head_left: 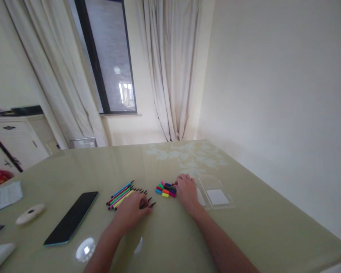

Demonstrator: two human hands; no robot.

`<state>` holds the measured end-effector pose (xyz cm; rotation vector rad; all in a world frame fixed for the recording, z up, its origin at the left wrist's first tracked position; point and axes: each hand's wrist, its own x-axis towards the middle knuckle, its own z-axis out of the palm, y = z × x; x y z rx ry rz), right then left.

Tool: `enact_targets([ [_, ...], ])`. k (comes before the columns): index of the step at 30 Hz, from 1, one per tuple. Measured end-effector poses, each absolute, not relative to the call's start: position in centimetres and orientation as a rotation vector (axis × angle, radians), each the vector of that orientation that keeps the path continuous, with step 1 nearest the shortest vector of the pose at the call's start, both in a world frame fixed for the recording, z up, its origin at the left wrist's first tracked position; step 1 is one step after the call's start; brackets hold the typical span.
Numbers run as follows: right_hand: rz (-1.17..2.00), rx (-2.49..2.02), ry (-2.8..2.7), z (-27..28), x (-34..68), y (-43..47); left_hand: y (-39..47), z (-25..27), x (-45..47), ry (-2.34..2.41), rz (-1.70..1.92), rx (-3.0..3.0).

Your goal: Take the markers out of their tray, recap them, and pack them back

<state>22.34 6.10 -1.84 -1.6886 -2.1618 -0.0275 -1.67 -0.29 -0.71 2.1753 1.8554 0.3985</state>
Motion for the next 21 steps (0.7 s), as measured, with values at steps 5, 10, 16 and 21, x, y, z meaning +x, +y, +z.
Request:
enact_targets([
  [5,0.396,-1.396,-1.971,-0.7,22.5,5.4,-0.1,-0.6,-1.1,1.747,0.652,2.141],
  [10,0.703,-0.992,-1.86,0.6,22.2,4.0,-0.2,0.0,0.3,1.538,1.017,1.933],
  [16,0.783,-0.913,-1.818,1.1,21.8,3.3,-0.6,0.2,0.8,1.484,1.065,1.953],
  [21,0.805,-0.867,-1.869,1.0,21.7,3.0,-0.6,0.2,1.0,1.436,1.077,1.928],
])
